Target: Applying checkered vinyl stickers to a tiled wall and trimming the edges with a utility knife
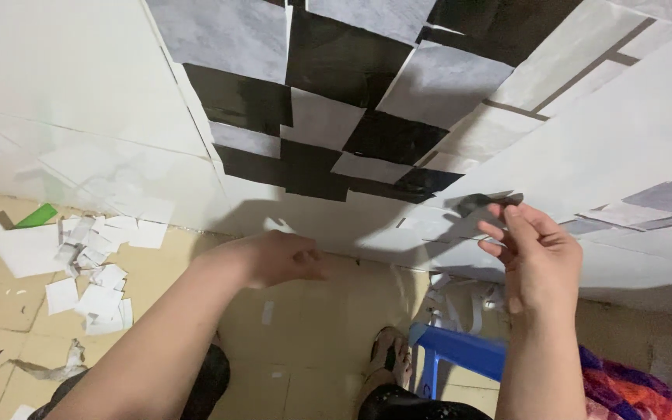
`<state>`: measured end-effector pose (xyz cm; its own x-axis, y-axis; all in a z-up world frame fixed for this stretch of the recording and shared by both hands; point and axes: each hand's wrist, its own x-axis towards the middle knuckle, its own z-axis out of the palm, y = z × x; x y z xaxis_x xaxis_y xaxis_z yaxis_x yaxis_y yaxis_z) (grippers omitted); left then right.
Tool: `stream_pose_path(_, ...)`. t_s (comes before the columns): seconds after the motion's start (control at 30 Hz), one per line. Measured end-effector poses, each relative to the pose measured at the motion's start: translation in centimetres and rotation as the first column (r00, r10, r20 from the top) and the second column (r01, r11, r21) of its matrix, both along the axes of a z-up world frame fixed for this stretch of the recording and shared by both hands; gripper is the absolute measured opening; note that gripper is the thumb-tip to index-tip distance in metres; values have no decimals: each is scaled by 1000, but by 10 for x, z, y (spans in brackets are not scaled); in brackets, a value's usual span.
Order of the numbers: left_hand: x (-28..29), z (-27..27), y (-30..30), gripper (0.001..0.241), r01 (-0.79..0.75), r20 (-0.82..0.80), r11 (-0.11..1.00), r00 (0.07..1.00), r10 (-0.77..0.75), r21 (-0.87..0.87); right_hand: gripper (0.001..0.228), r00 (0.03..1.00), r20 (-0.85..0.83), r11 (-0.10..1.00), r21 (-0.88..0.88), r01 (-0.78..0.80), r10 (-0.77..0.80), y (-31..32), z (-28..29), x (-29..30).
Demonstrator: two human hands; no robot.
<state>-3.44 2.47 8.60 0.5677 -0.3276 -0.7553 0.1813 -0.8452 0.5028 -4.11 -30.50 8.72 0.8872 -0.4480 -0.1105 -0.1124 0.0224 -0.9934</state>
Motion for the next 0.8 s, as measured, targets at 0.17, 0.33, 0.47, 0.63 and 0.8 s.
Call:
stream_pose_path(0.17,4,-25,2,49,43,40,999,998,-42,-13,10,999,46,995,-96,20,-16,-2,-3,2)
stream_pose_path(0.33,1,-8,1,55,20,12,999,1000,-20,46,22,998,35,967,-252,-35,45,-6,-5,6)
stream_pose_path(0.47,3,-20,1,56,48,-15,997,999,-48,63,26,998,37,951,-309,-34,48,-12,-13,13)
stream_pose_path(0.63,11,-63,8,94,707,227,669,629,-743,230,23,998,19,932,-358,-55,66,-6,-7,13)
stream_pose_path(0.8,-2,12,-2,65,2,-57,998,998,2,70,32,999,-31,917,-398,21,-36,5,5,15)
